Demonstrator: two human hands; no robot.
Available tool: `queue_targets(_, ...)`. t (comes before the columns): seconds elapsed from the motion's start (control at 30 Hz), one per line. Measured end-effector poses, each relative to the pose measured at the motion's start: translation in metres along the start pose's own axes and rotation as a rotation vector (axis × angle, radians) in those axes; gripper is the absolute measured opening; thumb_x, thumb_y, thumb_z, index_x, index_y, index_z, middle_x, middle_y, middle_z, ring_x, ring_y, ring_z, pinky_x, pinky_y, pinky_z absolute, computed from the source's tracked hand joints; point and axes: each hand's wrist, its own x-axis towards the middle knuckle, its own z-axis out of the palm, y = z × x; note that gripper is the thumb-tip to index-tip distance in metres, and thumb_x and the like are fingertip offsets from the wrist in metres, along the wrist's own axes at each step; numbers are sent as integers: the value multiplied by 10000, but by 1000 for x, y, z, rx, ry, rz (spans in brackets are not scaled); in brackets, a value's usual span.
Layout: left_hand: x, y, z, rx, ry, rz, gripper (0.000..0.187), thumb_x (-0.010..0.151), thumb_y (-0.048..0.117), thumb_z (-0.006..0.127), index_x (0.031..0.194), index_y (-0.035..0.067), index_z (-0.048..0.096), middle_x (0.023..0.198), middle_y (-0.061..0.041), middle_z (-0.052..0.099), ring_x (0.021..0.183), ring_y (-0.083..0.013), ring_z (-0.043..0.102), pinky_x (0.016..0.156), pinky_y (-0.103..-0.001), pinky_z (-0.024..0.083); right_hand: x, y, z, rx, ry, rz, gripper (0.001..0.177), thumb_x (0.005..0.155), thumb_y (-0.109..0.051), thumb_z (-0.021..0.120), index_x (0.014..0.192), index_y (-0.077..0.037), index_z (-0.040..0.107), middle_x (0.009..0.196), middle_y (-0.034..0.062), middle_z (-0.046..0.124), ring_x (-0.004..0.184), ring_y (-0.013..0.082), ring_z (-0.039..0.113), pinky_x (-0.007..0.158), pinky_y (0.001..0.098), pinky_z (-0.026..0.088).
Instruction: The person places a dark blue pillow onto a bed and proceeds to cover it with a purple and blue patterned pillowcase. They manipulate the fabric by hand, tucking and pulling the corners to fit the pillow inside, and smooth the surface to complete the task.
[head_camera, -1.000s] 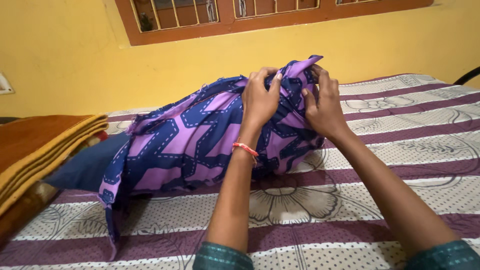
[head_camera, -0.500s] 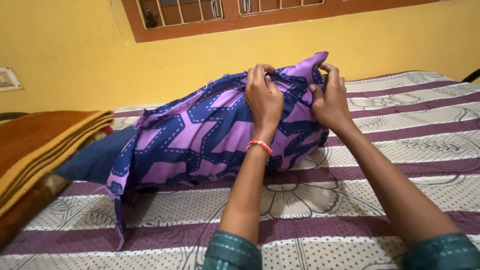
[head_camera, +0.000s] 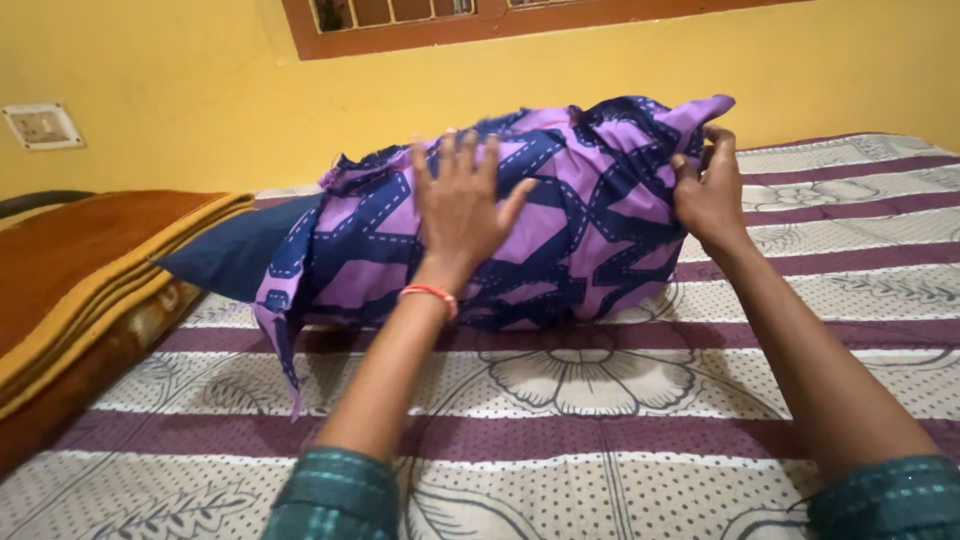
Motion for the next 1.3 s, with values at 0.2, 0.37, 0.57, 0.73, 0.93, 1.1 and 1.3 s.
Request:
queue_targets(0.2, -26, -41, -26, 43, -49, -268, 683, 1006, 622, 547, 1329, 25, 623, 1371, -176, 563, 1401, -438, 404, 1168, -725, 44, -4, -11, -4, -65, -9, -9, 445, 1054, -95, 667, 1406, 41, 432, 1120, 188, 624, 1008, 257, 625, 889, 396, 506)
queue_targets(0.37, -31, -66, -35, 48, -163, -400, 770, 989, 694, 516, 1321, 7, 625, 1379, -223, 568, 1366, -475, 414, 1147, -715, 41, -6, -19, -5, -59, -25, 15, 476, 1032, -77, 660, 1415, 38, 401, 1142, 202, 649, 1046, 270, 664, 915, 397, 511)
queue_targets(0.57, -55, -97, -60, 11, -263, -396, 722, 1013, 664, 455, 1297, 32, 659, 1359, -211, 602, 1363, -437, 445, 1136, -731, 18, -3, -27, -13, -157, -73, -29, 548, 1001, -30, 673, 1443, 31, 355, 1197, 248, 656, 1103, 327, 675, 959, 433, 500)
queue_targets(0.73, -74, -116, -83, 16, -283, -477, 718, 1029, 666, 480, 1287, 20, 660, 1341, -192, 626, 1355, -382, 501, 1177, -701, 85, 2, -34, -25, -110, -191, 134, 595, 953, -36, 682, 1448, -6, 352, 1175, 212, 664, 1073, 289, 678, 896, 406, 535)
queue_targets(0.93, -33, -107, -109, 67, -642, -587, 764, 950, 684, 565, 1278, -1, 649, 1312, -232, 610, 1246, -413, 538, 1033, -647, 338, 8, -23, -37, -111, -225, 271, 662, 912, -36, 719, 1442, -7, 322, 1146, 182, 676, 1001, 233, 695, 781, 366, 565)
queue_targets(1.1, 7, -97, -133, 74, -1157, -617, 645, 890, 596, 670, 1189, 28, 731, 1226, -225, 715, 1181, -392, 665, 980, -477, 530, 5, -8, -41, 55, -224, 292, 699, 839, 68, 686, 1458, -37, 378, 1168, 157, 679, 995, 243, 704, 744, 365, 573)
queue_targets(1.3, 4, -117, -128, -113, -1300, -508, 640, 858, 513, 749, 1151, -56, 741, 1189, -287, 735, 1130, -396, 722, 991, -456, 542, -9, -9, -47, 27, -187, 111, 616, 830, 93, 705, 1383, 0, 447, 1176, 134, 707, 1015, 199, 710, 796, 333, 571)
